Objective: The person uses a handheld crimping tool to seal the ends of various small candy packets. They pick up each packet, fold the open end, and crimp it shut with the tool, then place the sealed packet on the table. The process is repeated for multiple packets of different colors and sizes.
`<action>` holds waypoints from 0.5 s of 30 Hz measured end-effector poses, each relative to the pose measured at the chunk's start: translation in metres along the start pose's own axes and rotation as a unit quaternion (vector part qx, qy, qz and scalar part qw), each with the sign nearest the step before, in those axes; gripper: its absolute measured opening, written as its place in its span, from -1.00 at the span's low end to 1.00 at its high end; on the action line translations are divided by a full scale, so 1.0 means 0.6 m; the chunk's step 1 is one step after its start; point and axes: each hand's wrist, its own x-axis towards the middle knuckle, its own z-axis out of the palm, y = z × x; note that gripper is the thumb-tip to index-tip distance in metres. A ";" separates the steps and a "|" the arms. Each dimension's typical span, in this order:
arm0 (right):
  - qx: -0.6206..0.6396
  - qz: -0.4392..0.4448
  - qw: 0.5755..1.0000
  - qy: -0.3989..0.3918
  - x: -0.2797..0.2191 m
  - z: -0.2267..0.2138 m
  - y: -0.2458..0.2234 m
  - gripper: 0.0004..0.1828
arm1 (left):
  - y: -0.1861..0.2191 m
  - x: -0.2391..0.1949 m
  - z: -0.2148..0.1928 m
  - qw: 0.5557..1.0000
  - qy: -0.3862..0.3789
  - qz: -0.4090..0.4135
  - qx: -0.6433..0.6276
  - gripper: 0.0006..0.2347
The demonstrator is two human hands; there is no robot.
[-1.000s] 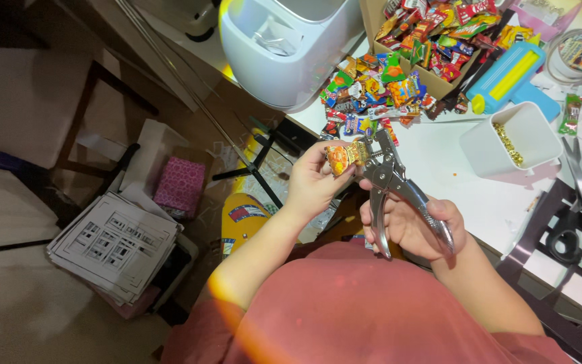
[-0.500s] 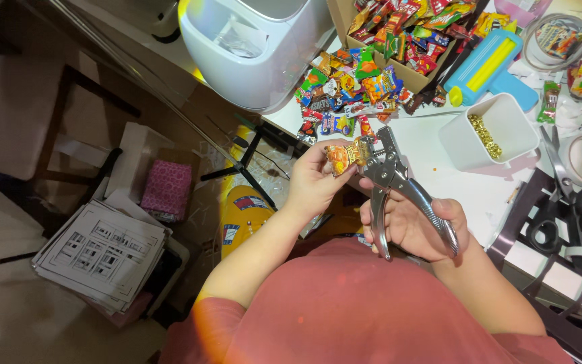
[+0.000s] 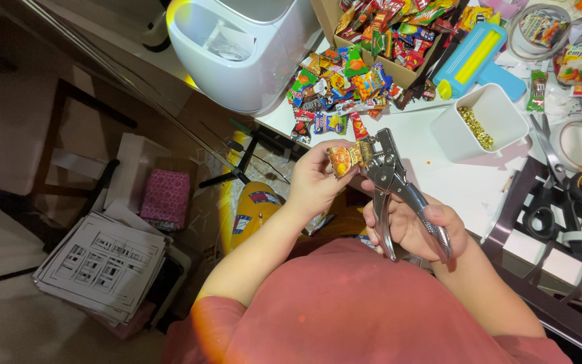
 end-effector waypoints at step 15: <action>-0.030 -0.058 0.996 0.067 0.015 0.035 0.016 -0.51 | -0.003 0.008 -0.010 0.998 0.009 0.062 -0.001 -0.63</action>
